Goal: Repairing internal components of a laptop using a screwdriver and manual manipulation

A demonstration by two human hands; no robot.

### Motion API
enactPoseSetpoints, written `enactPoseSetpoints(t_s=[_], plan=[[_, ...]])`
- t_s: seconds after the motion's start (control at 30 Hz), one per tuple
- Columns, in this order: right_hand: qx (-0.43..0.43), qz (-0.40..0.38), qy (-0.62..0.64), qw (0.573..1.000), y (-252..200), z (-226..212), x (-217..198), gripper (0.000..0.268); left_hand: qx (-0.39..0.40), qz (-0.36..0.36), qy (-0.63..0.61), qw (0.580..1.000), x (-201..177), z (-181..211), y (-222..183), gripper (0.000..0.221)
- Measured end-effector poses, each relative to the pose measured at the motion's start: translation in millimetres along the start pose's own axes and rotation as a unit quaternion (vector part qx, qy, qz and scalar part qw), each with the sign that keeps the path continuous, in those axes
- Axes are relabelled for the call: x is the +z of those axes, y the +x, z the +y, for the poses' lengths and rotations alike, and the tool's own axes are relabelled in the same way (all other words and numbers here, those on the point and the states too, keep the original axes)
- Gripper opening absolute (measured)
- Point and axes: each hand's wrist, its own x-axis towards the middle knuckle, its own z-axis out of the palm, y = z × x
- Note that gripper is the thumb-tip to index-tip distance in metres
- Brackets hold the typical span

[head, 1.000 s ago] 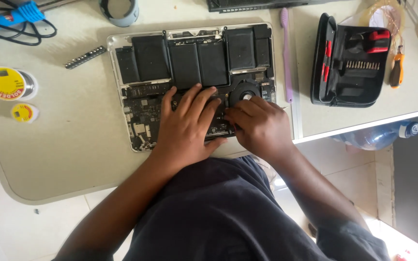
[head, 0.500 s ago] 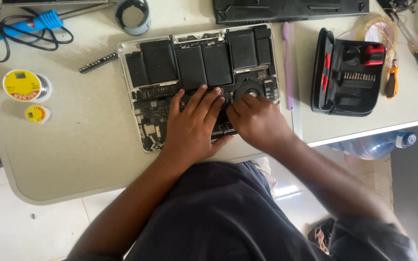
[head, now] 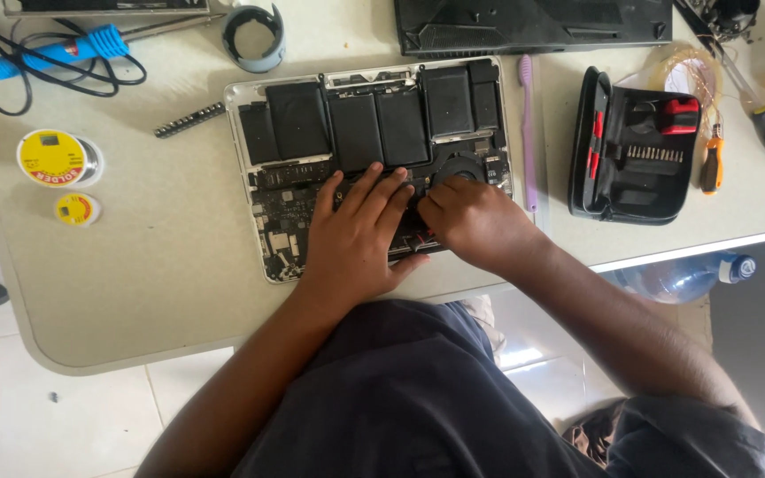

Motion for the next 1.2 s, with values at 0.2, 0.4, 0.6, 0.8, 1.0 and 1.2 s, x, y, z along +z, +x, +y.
enactPoseSetpoints(t_s=[0.2, 0.4, 0.6, 0.8, 1.0, 1.2], plan=[[-0.007, -0.019, 0.008, 1.0, -2, 0, 0, 0.016, -0.005, 0.003, -0.005, 1.0, 0, 1, 0, 0.084], [-0.025, -0.036, 0.017, 0.999, -4, 8, 4, 0.011, -0.013, -0.005, -0.012, 1.0, 1, 0, 0, 0.083], [-0.006, -0.064, 0.066, 0.996, -5, 9, 6, 0.009, -0.016, -0.004, -0.015, 1.0, 2, 0, 0, 0.085], [0.007, -0.092, 0.077, 0.993, -21, 14, 26, 0.037, -0.008, 0.001, -0.023, 1.0, 1, -1, -1, 0.082], [0.068, -0.047, 0.137, 0.987, -6, 5, -23, 0.023, 0.02, -0.024, -0.018, 0.999, -6, -4, -2, 0.084], [0.318, 0.057, 0.091, 0.942, -78, 6, -7, 0.028, -0.131, 0.042, -0.033, 0.99, -88, -13, -27, 0.076]])
